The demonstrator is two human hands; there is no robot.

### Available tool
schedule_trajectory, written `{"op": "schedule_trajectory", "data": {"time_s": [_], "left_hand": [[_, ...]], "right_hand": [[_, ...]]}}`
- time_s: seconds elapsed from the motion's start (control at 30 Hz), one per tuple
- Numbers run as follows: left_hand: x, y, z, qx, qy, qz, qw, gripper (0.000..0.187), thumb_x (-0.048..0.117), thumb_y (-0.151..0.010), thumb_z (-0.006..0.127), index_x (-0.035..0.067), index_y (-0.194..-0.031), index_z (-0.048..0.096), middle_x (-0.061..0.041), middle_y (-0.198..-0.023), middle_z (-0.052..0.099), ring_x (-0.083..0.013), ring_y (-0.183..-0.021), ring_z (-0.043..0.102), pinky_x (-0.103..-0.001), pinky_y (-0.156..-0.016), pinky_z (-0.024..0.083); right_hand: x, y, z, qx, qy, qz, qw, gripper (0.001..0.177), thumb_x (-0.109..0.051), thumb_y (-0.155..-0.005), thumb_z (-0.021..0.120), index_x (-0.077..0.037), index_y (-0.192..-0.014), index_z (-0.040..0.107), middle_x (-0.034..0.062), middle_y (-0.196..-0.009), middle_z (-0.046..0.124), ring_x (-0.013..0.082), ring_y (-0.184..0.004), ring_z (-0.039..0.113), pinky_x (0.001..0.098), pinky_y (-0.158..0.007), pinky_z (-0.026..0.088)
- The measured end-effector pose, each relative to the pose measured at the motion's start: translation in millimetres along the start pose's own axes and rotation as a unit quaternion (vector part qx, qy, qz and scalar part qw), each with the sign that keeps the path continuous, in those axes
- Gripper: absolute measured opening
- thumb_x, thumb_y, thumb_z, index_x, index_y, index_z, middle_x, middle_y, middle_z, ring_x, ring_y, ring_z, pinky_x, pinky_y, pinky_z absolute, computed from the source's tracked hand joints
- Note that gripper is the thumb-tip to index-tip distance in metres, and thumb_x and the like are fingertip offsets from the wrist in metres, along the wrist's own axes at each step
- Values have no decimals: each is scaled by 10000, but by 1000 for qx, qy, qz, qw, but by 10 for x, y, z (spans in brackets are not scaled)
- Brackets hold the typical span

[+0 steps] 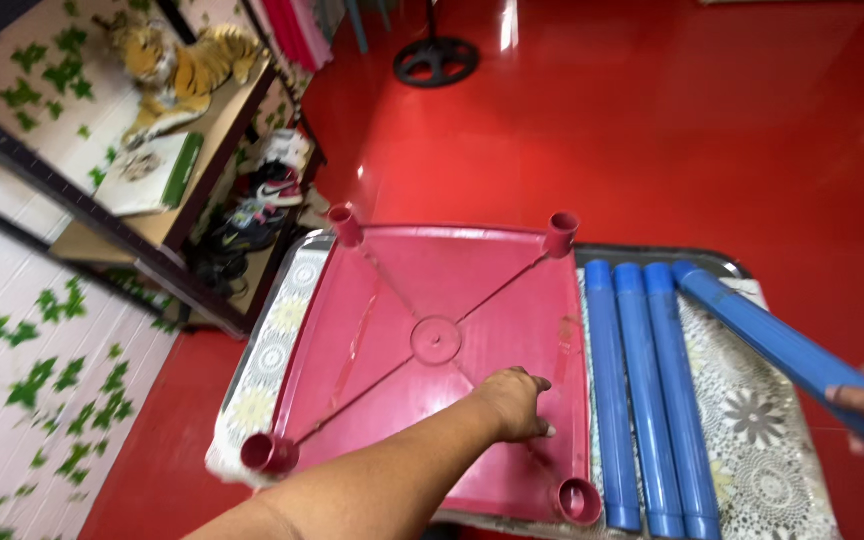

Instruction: The person repeatedly inserts and removes blue plastic tubes into the leg sockets of an upside-down pink plastic stool. They handle the tubes one at a time, aligning and pushing them into place, then pulling them out again, without completing a stable assembly.

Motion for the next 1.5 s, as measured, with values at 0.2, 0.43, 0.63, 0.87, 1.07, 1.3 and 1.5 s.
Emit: {"op": "schedule_trajectory", "data": {"time_s": [0.2, 0.43, 0.63, 0.87, 1.07, 1.3, 1.5], "left_hand": [[-109, -313, -602, 45, -4, 37, 998, 824, 527, -773, 814, 127, -1449, 565, -170, -1412, 606, -342, -1336, 540, -433, -1121, 426], [38, -537, -1429, 105, 35, 77, 991, 798, 549, -778, 807, 151, -1435, 591, -195, -1319, 661, -358, -1275, 593, -443, -1095, 455], [498, -791, -2049, 183, 113, 156, 964, 788, 517, -708, 833, 150, -1380, 649, -168, -1293, 697, -323, -1231, 651, -407, -1069, 493], [620, -1207, -3215, 266, 121, 213, 932, 857, 462, -695, 882, 144, -1432, 581, -143, -1352, 665, -290, -1246, 653, -361, -1077, 498], [613, -1482, -3794, 263, 89, 216, 936, 856, 416, -721, 882, 125, -1452, 545, -133, -1390, 644, -273, -1283, 628, -349, -1088, 482], [404, -1561, -3706, 206, 155, 155, 954, 839, 317, -776, 862, 131, -1498, 478, -128, -1423, 612, -271, -1311, 589, -360, -1089, 465], [333, -1674, -3584, 164, 261, 110, 945, 788, 235, -807, 785, 183, -1516, 446, -57, -1402, 651, -240, -1221, 697, -406, -980, 588]], "right_hand": [[-902, -463, -569, 73, 60, -94, 991, 441, -195, -968, 799, 75, -1276, 636, 292, -916, 709, 395, -637, 712, 463, -488, 614], [-2188, -169, -1324, 87, 32, -330, 939, 493, -188, -911, 801, 67, -1271, 580, 281, -919, 698, 342, -726, 725, 425, -514, 620], [-3866, 802, -1405, 91, 266, -329, 901, 518, -334, -790, 897, -136, -1250, 766, 160, -884, 772, 250, -633, 765, 388, -610, 621], [-5248, 1503, -682, 80, 386, -354, 848, 520, -440, -700, 915, -275, -1178, 790, 102, -1004, 789, 274, -878, 771, 404, -845, 608], [-5710, 1434, -254, 32, 348, -386, 854, 514, -352, -687, 947, -184, -1146, 787, 119, -991, 787, 261, -838, 766, 389, -819, 605], [-5899, 1290, -9, -61, 304, -358, 881, 401, -193, -782, 880, -115, -1158, 766, 123, -888, 810, 205, -685, 787, 336, -719, 628], [-6064, 1059, 94, -78, 327, -358, 871, 386, -212, -784, 874, -120, -1143, 764, 109, -911, 806, 216, -708, 791, 338, -722, 621]]}}
Point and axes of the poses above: each hand's wrist, its own y-axis away from the middle knuckle, its own z-axis out of the palm, x = y × z, the point moved 8 cm from there along -y, towards the middle knuckle
